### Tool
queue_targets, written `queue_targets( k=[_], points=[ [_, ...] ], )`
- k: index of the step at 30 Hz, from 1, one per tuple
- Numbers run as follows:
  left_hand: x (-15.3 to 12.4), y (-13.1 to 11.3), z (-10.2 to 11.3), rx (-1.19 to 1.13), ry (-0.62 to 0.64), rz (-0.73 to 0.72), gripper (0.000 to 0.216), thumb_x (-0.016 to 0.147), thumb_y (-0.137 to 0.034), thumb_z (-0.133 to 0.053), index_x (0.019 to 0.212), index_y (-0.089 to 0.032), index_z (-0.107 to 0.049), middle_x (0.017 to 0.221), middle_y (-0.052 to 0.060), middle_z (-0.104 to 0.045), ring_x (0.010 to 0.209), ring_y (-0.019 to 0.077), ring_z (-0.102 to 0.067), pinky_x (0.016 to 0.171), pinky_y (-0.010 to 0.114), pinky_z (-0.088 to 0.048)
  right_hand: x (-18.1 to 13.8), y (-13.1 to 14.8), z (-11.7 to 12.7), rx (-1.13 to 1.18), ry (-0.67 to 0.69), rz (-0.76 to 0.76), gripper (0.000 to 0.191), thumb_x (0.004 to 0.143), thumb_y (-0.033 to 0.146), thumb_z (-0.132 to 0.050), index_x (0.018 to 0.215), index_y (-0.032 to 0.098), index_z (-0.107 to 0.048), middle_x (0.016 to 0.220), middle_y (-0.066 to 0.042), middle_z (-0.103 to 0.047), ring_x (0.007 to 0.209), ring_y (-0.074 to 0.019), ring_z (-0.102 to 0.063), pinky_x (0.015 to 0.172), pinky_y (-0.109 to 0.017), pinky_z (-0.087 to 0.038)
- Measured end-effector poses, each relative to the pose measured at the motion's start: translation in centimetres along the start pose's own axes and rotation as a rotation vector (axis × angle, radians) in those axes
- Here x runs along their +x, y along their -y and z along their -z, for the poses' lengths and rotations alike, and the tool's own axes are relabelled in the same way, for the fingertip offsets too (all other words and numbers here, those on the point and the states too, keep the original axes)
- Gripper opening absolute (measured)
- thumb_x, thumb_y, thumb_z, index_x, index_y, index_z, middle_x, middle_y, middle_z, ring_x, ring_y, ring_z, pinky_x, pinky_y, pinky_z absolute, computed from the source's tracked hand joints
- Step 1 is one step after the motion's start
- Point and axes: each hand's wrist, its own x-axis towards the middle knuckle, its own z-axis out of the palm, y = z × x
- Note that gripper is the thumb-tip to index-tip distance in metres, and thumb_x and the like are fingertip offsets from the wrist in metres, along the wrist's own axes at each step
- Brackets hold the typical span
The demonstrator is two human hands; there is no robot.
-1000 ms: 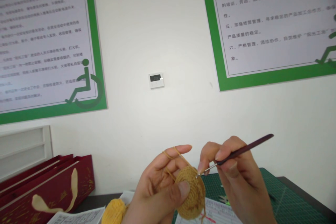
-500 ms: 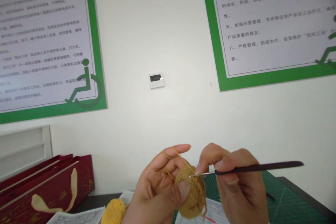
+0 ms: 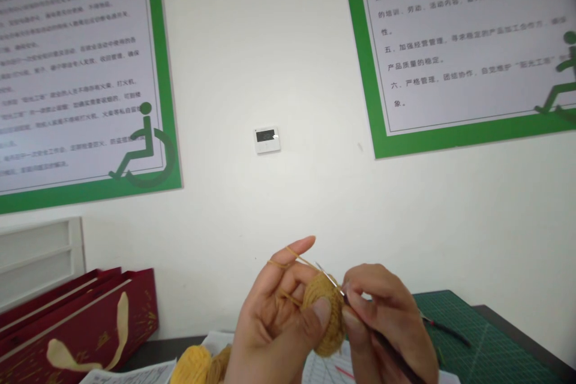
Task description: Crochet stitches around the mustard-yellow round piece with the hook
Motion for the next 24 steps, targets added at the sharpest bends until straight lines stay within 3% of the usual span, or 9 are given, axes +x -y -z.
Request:
queue_targets(
  k=[3,6,10,14,17,20,24],
  points=[
    [0.0,0.2,0.0,-0.016,0.022,-0.012,0.051,0.077,-0.015,-0.084,0.123,-0.033,-0.075,0.082,0.002,-0.069,0.074,0.0158,-0.062,0.067,0.026,-0.050,0.7,0.6,-0.6,0.164,-0.072,-0.156,0.020,0.096,0.022,-0.063,0.107,0.035,-0.073,0.082,-0.004,-0.068,0.072,-0.0213,-0.062,0.061,-0.037,-0.050],
    [-0.1,0.0,0.2,-0.036,0.055,0.009,0.056,0.079,-0.015,-0.082,0.129,-0.035,-0.070,0.084,0.003,-0.069,0.082,0.0199,-0.065,0.074,0.031,-0.052,1.1,1.1,-0.8,0.334,-0.113,-0.273,0.010,0.100,0.029,-0.061,0.101,0.032,-0.071,0.079,-0.003,-0.065,0.072,-0.0196,-0.061,0.062,-0.035,-0.050],
    [-0.1,-0.5,0.6,-0.045,0.087,0.097,0.059,0.081,-0.013,-0.078,0.136,-0.033,-0.066,0.085,0.003,-0.067,0.080,0.0205,-0.065,0.073,0.033,-0.051,1.4,1.3,-0.4,0.527,-0.100,-0.410,0.012,0.103,0.034,-0.055,0.100,0.030,-0.066,0.077,-0.001,-0.064,0.070,-0.0165,-0.059,0.063,-0.031,-0.047],
    [0.0,-0.8,0.7,-0.048,0.141,0.169,0.055,0.077,-0.013,-0.081,0.129,-0.030,-0.070,0.084,0.004,-0.068,0.082,0.0232,-0.068,0.074,0.035,-0.052,1.9,1.5,0.1,0.642,-0.097,-0.550,0.016,0.104,0.037,-0.053,0.096,0.027,-0.063,0.074,0.000,-0.065,0.066,-0.0147,-0.060,0.062,-0.029,-0.047],
    [0.0,-0.7,0.7,-0.024,0.169,0.141,0.045,0.079,-0.016,-0.079,0.123,-0.027,-0.074,0.084,0.005,-0.068,0.077,0.0227,-0.068,0.067,0.033,-0.051,2.5,1.8,0.2,0.765,-0.039,-0.746,0.022,0.103,0.041,-0.053,0.092,0.024,-0.060,0.070,0.001,-0.063,0.057,-0.0127,-0.056,0.057,-0.027,-0.045],
    [-0.1,-0.6,0.6,-0.011,0.133,0.115,0.037,0.081,-0.018,-0.078,0.117,-0.026,-0.077,0.086,0.007,-0.070,0.079,0.0220,-0.068,0.071,0.034,-0.053,2.9,1.9,-0.1,0.837,0.055,-0.937,0.030,0.100,0.044,-0.058,0.081,0.020,-0.057,0.067,0.002,-0.060,0.054,-0.0099,-0.049,0.052,-0.023,-0.037],
    [-0.1,-0.2,0.4,0.026,0.116,0.060,0.035,0.080,-0.021,-0.082,0.115,-0.025,-0.079,0.086,0.007,-0.071,0.082,0.0230,-0.068,0.078,0.038,-0.056,3.0,1.6,-0.6,0.829,0.065,-0.961,0.038,0.093,0.047,-0.069,0.073,0.020,-0.052,0.068,0.004,-0.055,0.058,-0.0091,-0.042,0.054,-0.023,-0.034]
  ],
)
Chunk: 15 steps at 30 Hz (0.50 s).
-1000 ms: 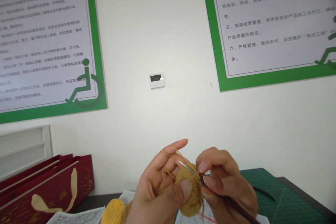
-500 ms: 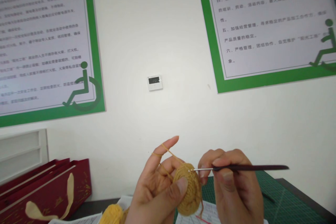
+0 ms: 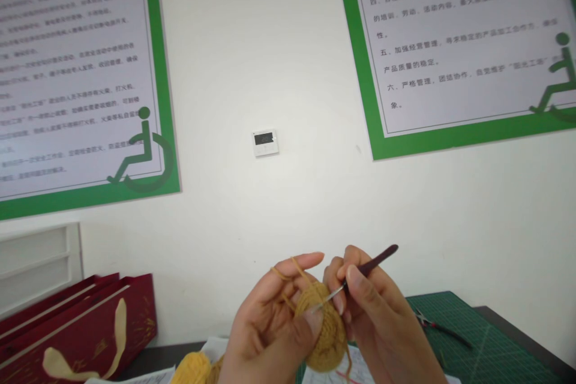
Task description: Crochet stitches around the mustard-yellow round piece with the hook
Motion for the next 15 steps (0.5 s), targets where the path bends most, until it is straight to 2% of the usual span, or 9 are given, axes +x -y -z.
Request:
queue_targets(
  k=[6,10,15],
  points=[
    [0.38,0.84,-0.08,0.043,-0.154,-0.139,0.048,0.071,-0.017,-0.090,0.116,-0.029,-0.078,0.103,0.006,-0.070,0.090,0.0191,-0.066,0.075,0.030,-0.057,0.19,-0.22,0.29,-0.004,-0.048,-0.015,0.037,0.092,0.045,-0.071,0.073,0.020,-0.050,0.068,0.004,-0.056,0.062,-0.0099,-0.042,0.062,-0.024,-0.038],
    [0.33,0.71,-0.39,0.047,-0.137,-0.186,0.050,0.073,-0.013,-0.086,0.119,-0.030,-0.075,0.083,0.001,-0.069,0.080,0.0173,-0.066,0.073,0.031,-0.058,0.06,-0.44,0.18,-0.020,-0.033,-0.005,0.036,0.094,0.044,-0.069,0.074,0.021,-0.050,0.068,0.004,-0.058,0.059,-0.0098,-0.044,0.057,-0.023,-0.035],
    [0.15,0.41,-0.77,0.037,-0.193,-0.173,0.050,0.072,-0.011,-0.087,0.117,-0.028,-0.074,0.081,0.000,-0.068,0.079,0.0168,-0.065,0.072,0.031,-0.057,-0.20,-0.57,-0.04,-0.045,-0.015,0.085,0.032,0.096,0.042,-0.067,0.077,0.022,-0.051,0.070,0.004,-0.060,0.061,-0.0097,-0.047,0.060,-0.023,-0.038]
  ],
)
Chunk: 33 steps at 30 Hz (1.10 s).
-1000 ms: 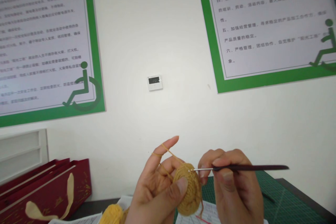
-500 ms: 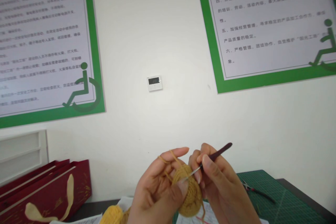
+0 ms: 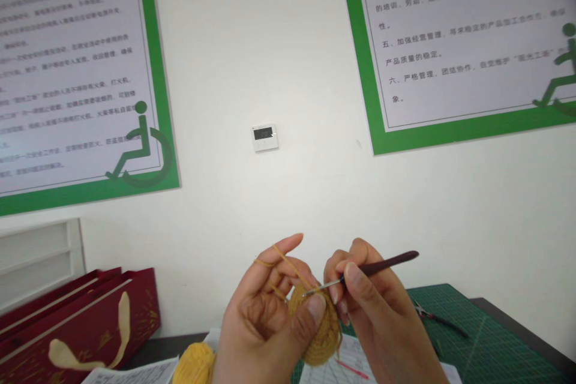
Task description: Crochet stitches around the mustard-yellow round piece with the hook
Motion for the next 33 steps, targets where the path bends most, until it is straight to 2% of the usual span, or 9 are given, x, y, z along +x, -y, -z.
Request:
queue_targets(
  k=[7,14,17,21,28,33],
  points=[
    [0.0,0.3,-0.1,-0.020,0.014,0.025,0.049,0.075,-0.011,-0.085,0.119,-0.029,-0.073,0.080,-0.001,-0.067,0.076,0.0150,-0.064,0.071,0.029,-0.054,-0.2,0.0,0.8,-0.052,0.034,0.062,0.021,0.098,0.038,-0.065,0.084,0.024,-0.058,0.076,0.004,-0.062,0.066,-0.0100,-0.049,0.063,-0.023,-0.040],
    [0.1,0.2,0.5,-0.065,0.116,0.106,0.070,0.075,-0.011,-0.084,0.136,-0.036,-0.063,0.082,-0.002,-0.066,0.077,0.0178,-0.065,0.075,0.034,-0.054,0.1,0.1,1.2,-0.057,0.067,0.035,0.018,0.096,0.039,-0.068,0.087,0.023,-0.066,0.075,0.003,-0.061,0.065,-0.0094,-0.051,0.059,-0.021,-0.039],
    [0.1,0.2,0.7,-0.080,0.135,0.126,0.075,0.075,-0.010,-0.084,0.140,-0.037,-0.060,0.081,-0.001,-0.066,0.082,0.0174,-0.063,0.075,0.031,-0.052,0.2,0.2,1.1,-0.047,0.071,0.016,0.018,0.096,0.039,-0.068,0.087,0.023,-0.066,0.074,0.003,-0.060,0.065,-0.0094,-0.051,0.060,-0.021,-0.039],
    [0.1,0.2,0.6,-0.094,0.128,0.115,0.071,0.074,-0.011,-0.086,0.136,-0.034,-0.064,0.084,0.000,-0.066,0.078,0.0142,-0.059,0.072,0.027,-0.050,0.2,0.4,0.9,-0.045,0.052,0.022,0.017,0.096,0.038,-0.068,0.087,0.023,-0.067,0.074,0.002,-0.060,0.064,-0.0107,-0.050,0.060,-0.022,-0.040],
    [0.1,0.4,0.4,-0.112,0.104,0.097,0.061,0.074,-0.010,-0.086,0.129,-0.031,-0.069,0.083,0.000,-0.067,0.079,0.0144,-0.062,0.075,0.029,-0.051,-0.3,0.4,0.1,-0.050,-0.062,0.042,0.021,0.092,0.042,-0.072,0.083,0.023,-0.068,0.072,0.001,-0.060,0.065,-0.0123,-0.049,0.062,-0.024,-0.040],
    [0.2,0.4,0.7,-0.155,0.132,0.129,0.063,0.073,-0.008,-0.086,0.129,-0.031,-0.070,0.081,-0.001,-0.067,0.081,0.0156,-0.063,0.076,0.029,-0.050,-0.3,0.2,0.1,-0.034,-0.026,0.067,0.018,0.092,0.040,-0.072,0.085,0.024,-0.069,0.073,0.001,-0.061,0.063,-0.0120,-0.050,0.058,-0.024,-0.039]
  ],
)
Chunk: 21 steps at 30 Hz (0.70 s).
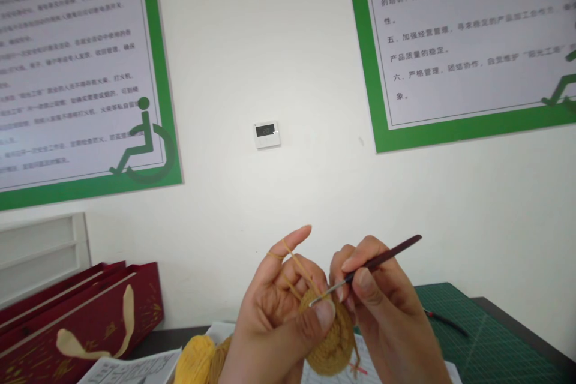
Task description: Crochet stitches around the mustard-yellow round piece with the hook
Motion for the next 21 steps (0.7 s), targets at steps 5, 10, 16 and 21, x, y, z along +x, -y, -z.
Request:
queue_targets(
  k=[5,10,16,21],
  points=[
    [0.09,-0.01,0.18,-0.032,0.088,0.037,0.071,0.071,-0.004,-0.086,0.133,-0.032,-0.068,0.078,0.000,-0.069,0.077,0.0145,-0.063,0.065,0.023,-0.045,0.25,-0.07,0.47,0.004,0.060,-0.040,0.021,0.093,0.042,-0.071,0.085,0.023,-0.068,0.072,0.002,-0.060,0.064,-0.0112,-0.050,0.061,-0.024,-0.040],
    [0.18,0.13,0.27,-0.008,0.118,0.066,0.077,0.070,-0.007,-0.087,0.139,-0.033,-0.064,0.078,0.000,-0.069,0.075,0.0155,-0.062,0.070,0.028,-0.048,0.32,0.05,0.85,0.018,0.088,-0.080,0.023,0.095,0.043,-0.067,0.086,0.022,-0.066,0.070,0.002,-0.057,0.060,-0.0104,-0.046,0.056,-0.023,-0.037],
    [0.23,-0.02,0.17,-0.003,0.184,0.104,0.076,0.068,-0.010,-0.089,0.137,-0.031,-0.066,0.076,0.000,-0.067,0.073,0.0175,-0.063,0.061,0.027,-0.044,0.31,0.44,0.87,0.042,0.119,-0.070,0.026,0.098,0.045,-0.061,0.087,0.022,-0.062,0.062,0.005,-0.054,0.047,-0.0073,-0.035,0.044,-0.021,-0.023],
    [0.25,-0.06,0.26,0.001,0.211,0.165,0.077,0.067,-0.013,-0.090,0.138,-0.030,-0.065,0.077,0.000,-0.066,0.067,0.0144,-0.058,0.060,0.025,-0.041,0.27,0.80,0.97,0.022,0.122,-0.046,0.025,0.096,0.046,-0.065,0.087,0.023,-0.062,0.061,0.006,-0.053,0.043,-0.0062,-0.036,0.041,-0.019,-0.022]
  ],
)
